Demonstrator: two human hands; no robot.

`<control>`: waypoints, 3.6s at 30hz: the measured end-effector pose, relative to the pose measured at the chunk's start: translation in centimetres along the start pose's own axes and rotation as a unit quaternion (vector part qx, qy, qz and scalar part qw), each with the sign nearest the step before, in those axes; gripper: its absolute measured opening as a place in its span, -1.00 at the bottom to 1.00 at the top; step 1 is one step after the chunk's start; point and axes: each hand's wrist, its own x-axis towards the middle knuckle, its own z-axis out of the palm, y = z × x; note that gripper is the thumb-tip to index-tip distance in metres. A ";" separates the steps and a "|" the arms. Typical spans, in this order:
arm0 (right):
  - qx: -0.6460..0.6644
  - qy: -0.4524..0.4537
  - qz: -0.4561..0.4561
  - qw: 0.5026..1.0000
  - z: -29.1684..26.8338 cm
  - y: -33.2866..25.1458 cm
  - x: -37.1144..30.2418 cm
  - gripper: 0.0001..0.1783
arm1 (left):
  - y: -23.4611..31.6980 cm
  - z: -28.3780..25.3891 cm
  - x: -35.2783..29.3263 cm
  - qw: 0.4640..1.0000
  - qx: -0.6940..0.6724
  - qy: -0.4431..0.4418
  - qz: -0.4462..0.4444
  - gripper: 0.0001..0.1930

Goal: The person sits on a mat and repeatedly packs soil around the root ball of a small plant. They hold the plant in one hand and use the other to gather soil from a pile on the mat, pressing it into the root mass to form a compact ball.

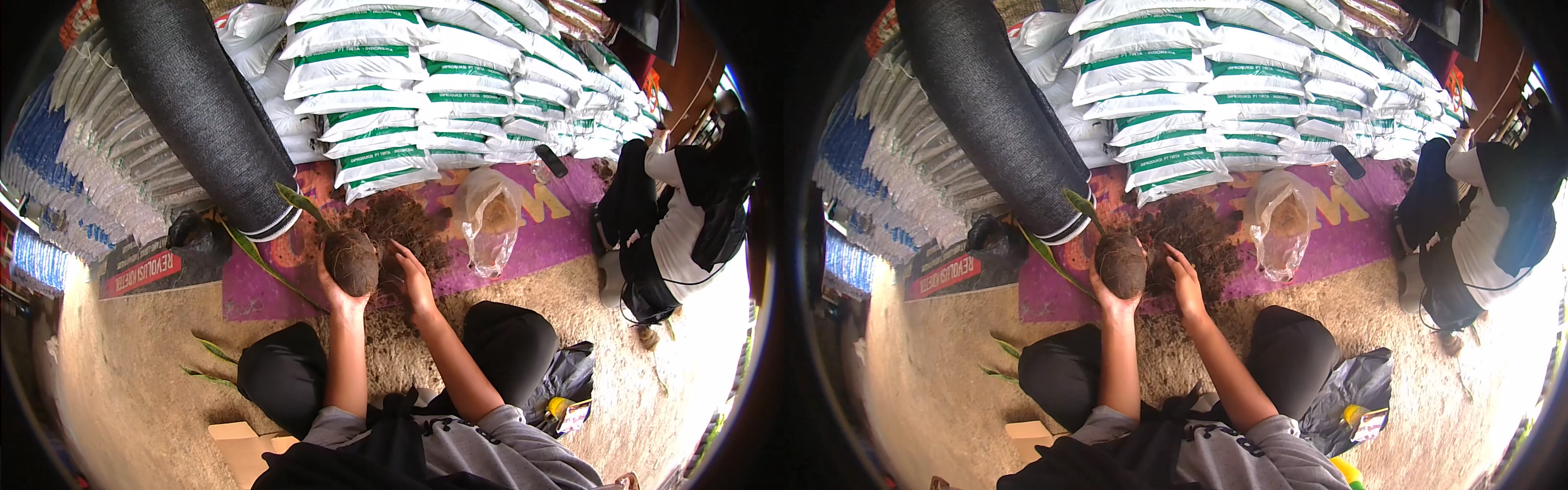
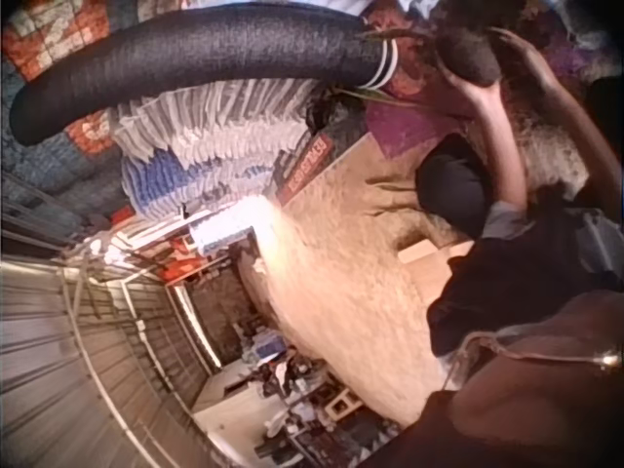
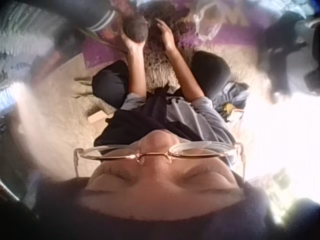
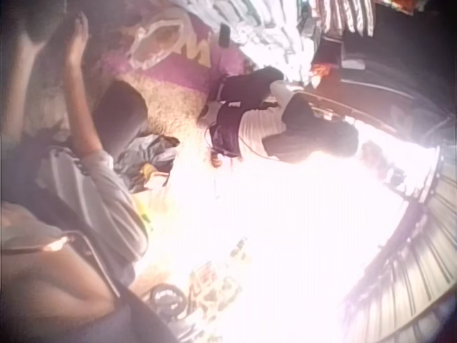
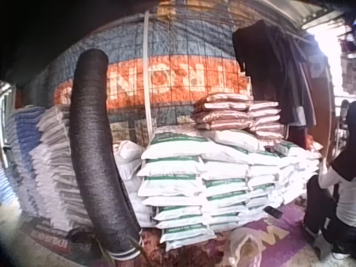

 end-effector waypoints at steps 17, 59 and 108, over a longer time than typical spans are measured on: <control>-0.104 -0.026 -0.133 0.985 2.1 -2.5 -2.2 -0.56 | 0.4 1.2 -0.1 0.967 0.151 0.132 0.159 -0.50; -0.206 0.005 -0.357 0.911 2.5 -4.8 -5.0 -0.48 | 0.2 2.9 -0.8 0.993 0.113 0.007 0.033 -0.43; -0.293 -0.032 -0.329 0.897 2.9 1.7 0.7 -0.38 | -1.2 -2.0 0.6 0.982 0.139 0.123 -0.028 -0.50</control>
